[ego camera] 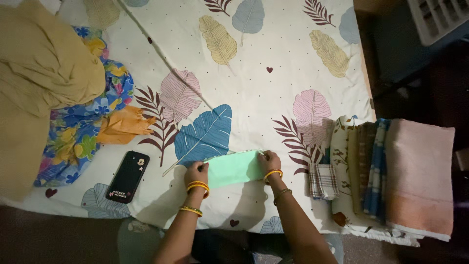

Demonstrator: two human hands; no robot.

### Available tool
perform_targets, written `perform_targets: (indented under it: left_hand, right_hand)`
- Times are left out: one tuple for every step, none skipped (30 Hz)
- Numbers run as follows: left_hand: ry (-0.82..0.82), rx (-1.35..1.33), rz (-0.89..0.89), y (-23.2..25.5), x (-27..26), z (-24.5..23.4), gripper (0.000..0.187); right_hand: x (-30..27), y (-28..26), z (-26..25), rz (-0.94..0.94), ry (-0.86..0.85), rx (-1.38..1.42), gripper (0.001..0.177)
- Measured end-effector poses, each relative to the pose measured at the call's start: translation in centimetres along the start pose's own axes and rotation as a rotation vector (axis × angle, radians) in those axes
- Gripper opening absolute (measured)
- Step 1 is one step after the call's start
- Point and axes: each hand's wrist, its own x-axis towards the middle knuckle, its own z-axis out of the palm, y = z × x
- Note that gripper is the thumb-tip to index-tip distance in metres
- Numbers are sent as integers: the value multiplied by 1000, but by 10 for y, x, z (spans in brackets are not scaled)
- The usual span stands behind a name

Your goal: The person folds a blue and white striped towel, a peach towel, and a small green cloth on a bed. They smooth each item and stack them neatly on the right side of the bed.

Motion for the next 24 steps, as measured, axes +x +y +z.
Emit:
perform_targets:
  left_hand:
    - [-13,-27,-38,1,-1,4,30]
    - [-17,-42,-61,3,-1,9,30]
    - [-22,-58,-81,5,0,14,29]
    - [-27,-73,-102,7,1,18,28]
    - [-56,-56,-144,9,3,22,27]
    - [-86,-40,-186,11,5,25,25]
    - [-115,-23,-226,11,5,28,23]
    - [-112,-45,-207,10,5,29,24]
    - [-107,-68,-187,8,5,29,24]
    - [-103,-90,-167,6,5,28,24]
    - [-75,-187,-149,5,4,28,25]
    - [-48,-284,-131,3,1,27,25]
    - [-19,-379,-114,2,-1,26,25]
    - [-31,-431,-119,0,-3,24,24]
    - [-42,-482,-126,-4,-8,21,23]
    - [-54,-532,-133,-6,-11,18,22]
    - [-70,-616,-103,-9,-14,15,21]
    - [-86,-699,-73,-13,-16,10,21]
    - [-103,-783,-41,-16,-16,4,21]
    - [-152,-795,-15,-18,-12,-2,21]
    - [-204,-807,6,-20,-10,-7,21]
    - [-255,-818,27,-21,-8,-12,21]
    - [-278,-821,53,-20,-6,-16,21]
    - [-301,-823,80,-18,-3,-20,22]
  right_hand:
    - [-2,-1,0,16,-13,44,30]
    - [-3,-2,0,62,-47,79,29]
    - [-3,-3,-2,109,-79,114,27]
    - [-2,-4,-4,156,-112,149,26]
    - [-1,-4,-7,182,-151,172,23]
    - [-1,-4,-11,207,-190,195,21]
    - [-2,-3,-16,232,-228,219,18]
    - [-5,-2,-20,205,-236,255,17]
    - [-9,-2,-24,177,-244,290,16]
    - [-13,-2,-28,148,-251,326,17]
    - [-17,-2,-33,115,-253,446,18]
    - [-21,-1,-38,81,-254,565,20]
    - [-26,-2,-41,46,-258,686,23]
    - [-31,-2,-44,48,-245,724,23]
    - [-36,-2,-47,52,-234,763,24]
    - [-39,-2,-49,56,-223,802,24]
    - [-44,-1,-52,5,-209,812,24]
    - [-51,3,-57,-45,-194,821,24]
    - [-57,5,-61,-95,-179,831,24]
    - [-59,7,-66,-103,-161,842,22]
    - [-64,11,-73,-106,-145,851,19]
    - [-68,15,-78,-109,-129,859,17]
    - [-72,19,-83,-68,-127,840,17]
    - [-73,22,-87,-27,-126,821,17]
